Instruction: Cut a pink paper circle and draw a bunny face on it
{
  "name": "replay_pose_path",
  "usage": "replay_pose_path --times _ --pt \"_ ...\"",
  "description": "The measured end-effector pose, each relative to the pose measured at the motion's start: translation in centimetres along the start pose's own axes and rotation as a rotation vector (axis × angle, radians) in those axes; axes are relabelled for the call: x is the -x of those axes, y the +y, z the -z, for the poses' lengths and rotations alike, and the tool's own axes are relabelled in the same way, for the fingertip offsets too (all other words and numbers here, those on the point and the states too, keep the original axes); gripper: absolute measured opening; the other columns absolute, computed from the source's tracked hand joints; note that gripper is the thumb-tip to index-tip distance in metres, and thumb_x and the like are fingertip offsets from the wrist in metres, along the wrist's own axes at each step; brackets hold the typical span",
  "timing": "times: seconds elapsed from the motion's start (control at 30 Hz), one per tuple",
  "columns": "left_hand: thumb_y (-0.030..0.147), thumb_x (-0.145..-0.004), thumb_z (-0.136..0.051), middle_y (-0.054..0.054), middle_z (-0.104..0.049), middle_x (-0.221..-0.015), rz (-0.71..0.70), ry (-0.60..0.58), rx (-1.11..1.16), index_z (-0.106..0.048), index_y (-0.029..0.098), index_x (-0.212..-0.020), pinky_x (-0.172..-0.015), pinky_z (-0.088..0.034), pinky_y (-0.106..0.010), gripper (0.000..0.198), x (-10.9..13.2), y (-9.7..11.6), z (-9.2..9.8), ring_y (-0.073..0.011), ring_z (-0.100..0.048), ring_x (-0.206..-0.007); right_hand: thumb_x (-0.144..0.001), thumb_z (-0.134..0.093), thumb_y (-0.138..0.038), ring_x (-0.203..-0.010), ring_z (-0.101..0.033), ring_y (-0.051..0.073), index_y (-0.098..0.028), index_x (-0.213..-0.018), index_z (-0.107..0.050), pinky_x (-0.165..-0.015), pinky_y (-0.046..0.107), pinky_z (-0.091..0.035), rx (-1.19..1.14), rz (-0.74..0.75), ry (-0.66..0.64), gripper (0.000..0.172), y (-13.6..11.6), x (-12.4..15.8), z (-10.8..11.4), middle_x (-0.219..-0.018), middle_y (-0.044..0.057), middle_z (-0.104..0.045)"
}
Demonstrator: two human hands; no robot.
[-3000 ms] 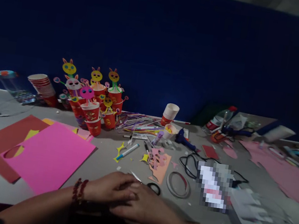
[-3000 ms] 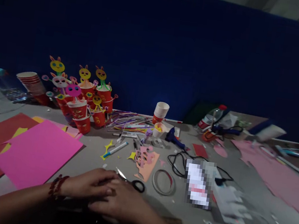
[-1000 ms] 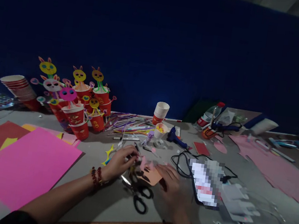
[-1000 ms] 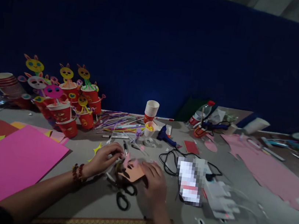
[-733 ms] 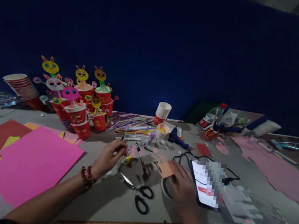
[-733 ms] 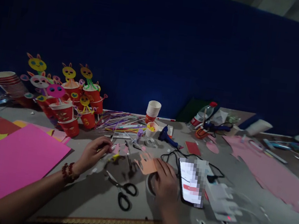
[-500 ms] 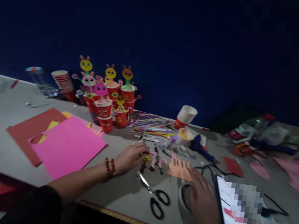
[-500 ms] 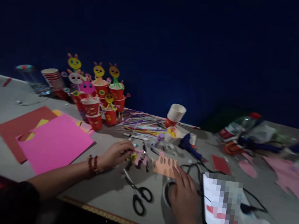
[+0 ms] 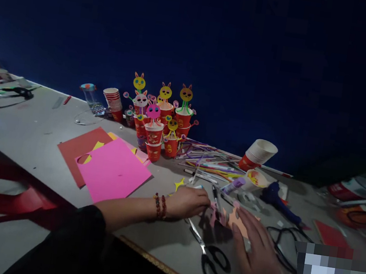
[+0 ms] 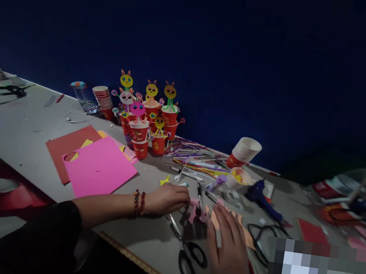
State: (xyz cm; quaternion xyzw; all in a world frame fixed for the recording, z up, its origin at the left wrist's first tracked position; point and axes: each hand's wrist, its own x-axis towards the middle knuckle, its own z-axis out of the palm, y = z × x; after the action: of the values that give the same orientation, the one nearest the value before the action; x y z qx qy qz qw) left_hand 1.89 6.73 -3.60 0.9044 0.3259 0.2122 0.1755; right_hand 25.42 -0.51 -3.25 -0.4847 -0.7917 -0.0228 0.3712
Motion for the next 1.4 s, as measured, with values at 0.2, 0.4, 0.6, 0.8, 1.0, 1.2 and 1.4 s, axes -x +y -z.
replay_pose_path --times 0.2,0.4,0.6,0.8,1.0,1.2,1.4 --pt "0.020 -0.097 -0.049 -0.005 -0.068 -0.100 -0.028 0.016 0.046 -0.065 0.018 -0.105 -0.079 -0.049 -0.023 0.018 0.0 0.9 1.0 -0.0163 -0.064 -0.092 -0.098 -0.049 -0.033 -0.130 -0.051 0.031 -0.020 -0.140 -0.047 -0.111 0.054 -0.037 -0.010 0.024 -0.040 0.044 -1.3 -0.8 -0.1 -0.136 0.014 -0.059" --pt "0.016 -0.095 -0.048 -0.008 -0.070 -0.098 -0.091 0.122 0.285 -0.065 0.016 -0.102 -0.086 -0.050 -0.025 0.018 -0.3 2.6 1.2 -0.0164 -0.065 -0.095 -0.095 -0.048 -0.026 -0.112 -0.066 0.029 -0.019 -0.139 -0.048 -0.091 0.044 -0.057 0.014 0.035 -0.179 0.044 -1.7 0.3 -1.3 -0.124 0.014 -0.068" --pt "0.018 -0.092 -0.055 -0.008 -0.067 -0.109 0.011 0.110 0.381 -0.060 0.019 -0.122 -0.086 -0.051 -0.028 0.030 1.7 2.8 1.1 -0.0156 -0.065 -0.089 -0.089 -0.039 -0.016 -0.107 -0.069 0.027 -0.018 -0.120 -0.065 -0.088 0.043 -0.059 0.070 -0.050 -0.198 0.040 3.1 1.8 0.5 -0.116 0.012 -0.073" --pt "0.019 -0.098 -0.047 -0.007 -0.067 -0.105 -0.052 -0.006 0.266 -0.065 0.019 -0.103 -0.090 -0.050 -0.027 0.019 4.5 2.1 1.1 -0.0177 -0.063 -0.101 -0.093 -0.036 -0.021 -0.114 -0.060 0.033 -0.011 -0.131 -0.057 -0.096 0.052 -0.049 0.367 -0.301 0.072 0.044 7.9 0.7 2.6 -0.124 0.019 -0.065" --pt "0.019 -0.098 -0.045 -0.007 -0.067 -0.111 -0.041 -0.133 0.061 -0.063 0.021 -0.109 -0.092 -0.049 -0.029 0.021 7.0 2.2 2.3 -0.0187 -0.062 -0.104 -0.094 -0.046 -0.031 -0.124 -0.054 0.032 -0.011 -0.139 -0.048 -0.099 0.050 -0.047 0.388 -0.198 -0.211 0.049 6.6 1.8 0.8 -0.136 0.019 -0.057" --pt "0.028 -0.098 -0.048 -0.009 -0.067 -0.103 -0.248 -0.247 -0.211 -0.062 0.018 -0.097 -0.083 -0.048 -0.032 0.017 6.5 2.6 1.6 -0.0215 -0.060 -0.095 -0.098 -0.042 -0.041 -0.132 -0.048 0.038 -0.021 -0.143 -0.042 -0.102 0.059 -0.044 0.187 -0.071 -0.197 0.050 2.6 2.0 -2.1 -0.140 0.017 -0.054" --pt "0.031 -0.095 -0.056 -0.005 -0.065 -0.102 -0.336 -0.226 -0.333 -0.063 0.020 -0.089 -0.069 -0.046 -0.032 0.014 5.8 2.7 0.0 -0.0197 -0.059 -0.091 -0.095 -0.047 -0.032 -0.129 -0.051 0.042 -0.028 -0.147 -0.038 -0.099 0.067 -0.044 -0.046 -0.028 -0.239 0.053 0.3 1.1 -3.6 -0.138 0.017 -0.056"
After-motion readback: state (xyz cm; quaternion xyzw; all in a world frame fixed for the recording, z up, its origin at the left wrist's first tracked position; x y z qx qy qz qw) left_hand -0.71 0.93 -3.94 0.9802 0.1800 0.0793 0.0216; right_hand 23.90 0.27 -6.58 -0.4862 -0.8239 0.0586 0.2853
